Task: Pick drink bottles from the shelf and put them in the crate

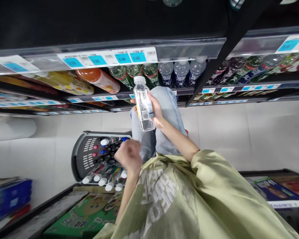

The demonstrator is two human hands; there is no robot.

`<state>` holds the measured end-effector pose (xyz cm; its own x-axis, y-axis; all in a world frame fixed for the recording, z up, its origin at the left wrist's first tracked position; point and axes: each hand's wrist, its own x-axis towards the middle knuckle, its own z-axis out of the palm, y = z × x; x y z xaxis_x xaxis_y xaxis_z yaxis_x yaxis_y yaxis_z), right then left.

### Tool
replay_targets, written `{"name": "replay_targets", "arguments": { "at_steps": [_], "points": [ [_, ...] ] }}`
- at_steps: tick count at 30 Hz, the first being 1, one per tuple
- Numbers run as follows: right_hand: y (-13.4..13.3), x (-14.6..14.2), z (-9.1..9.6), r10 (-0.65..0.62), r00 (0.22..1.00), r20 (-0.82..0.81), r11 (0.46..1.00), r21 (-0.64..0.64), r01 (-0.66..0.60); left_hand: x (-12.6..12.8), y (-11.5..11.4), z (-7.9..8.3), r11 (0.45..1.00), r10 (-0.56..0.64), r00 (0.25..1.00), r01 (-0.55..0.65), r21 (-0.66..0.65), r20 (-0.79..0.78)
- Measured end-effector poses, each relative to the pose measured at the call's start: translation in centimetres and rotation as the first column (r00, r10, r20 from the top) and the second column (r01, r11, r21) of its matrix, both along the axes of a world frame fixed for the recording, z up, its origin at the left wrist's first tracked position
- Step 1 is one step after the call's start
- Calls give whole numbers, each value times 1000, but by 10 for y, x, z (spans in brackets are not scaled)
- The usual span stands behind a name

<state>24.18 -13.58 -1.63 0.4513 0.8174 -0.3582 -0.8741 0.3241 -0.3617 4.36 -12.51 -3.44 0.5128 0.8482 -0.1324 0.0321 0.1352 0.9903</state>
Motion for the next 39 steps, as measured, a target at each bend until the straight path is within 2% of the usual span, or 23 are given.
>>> {"name": "replay_targets", "arguments": {
  "at_steps": [2,4,6,8,10,13,19,22,27,30,36,39],
  "points": [
    [0,-1,-7,10,1000,21,1000,-12,-10,4,-3,-24,992,-60,998,61,-112,20],
    [1,-3,-14,31,998,52,999,-33,-29,12,-5,-49,957,-183,981,191,-216,57],
    [3,-4,-20,34,997,71,999,-43,-31,18,-6,-67,913,-310,946,324,-248,94],
    [6,-5,-24,40,997,66,998,-44,-38,21,-5,-77,882,-386,916,402,-248,111],
    [9,-6,-26,81,996,38,996,-51,-79,20,-3,-79,866,-399,910,415,-280,114],
    [13,-10,-25,137,990,37,989,-68,-135,17,2,-77,849,-350,931,360,-387,100],
    [22,-24,-28,158,949,272,987,-74,-143,14,2,-82,806,-141,948,277,-522,286],
    [29,-30,-33,223,895,385,975,-99,-201,14,0,-84,778,-97,939,277,-563,329],
    [36,-35,-41,268,811,519,963,-146,-225,14,-2,-83,807,-134,953,265,-527,273],
    [36,-37,-43,295,783,547,956,-175,-237,12,-2,-85,822,-163,955,270,-502,247],
    [34,-38,-43,275,841,467,960,-184,-212,14,-3,-83,833,-124,965,227,-504,230],
    [34,-37,-40,288,866,409,957,-159,-243,15,-3,-77,856,-177,955,270,-441,240]
  ]
}}
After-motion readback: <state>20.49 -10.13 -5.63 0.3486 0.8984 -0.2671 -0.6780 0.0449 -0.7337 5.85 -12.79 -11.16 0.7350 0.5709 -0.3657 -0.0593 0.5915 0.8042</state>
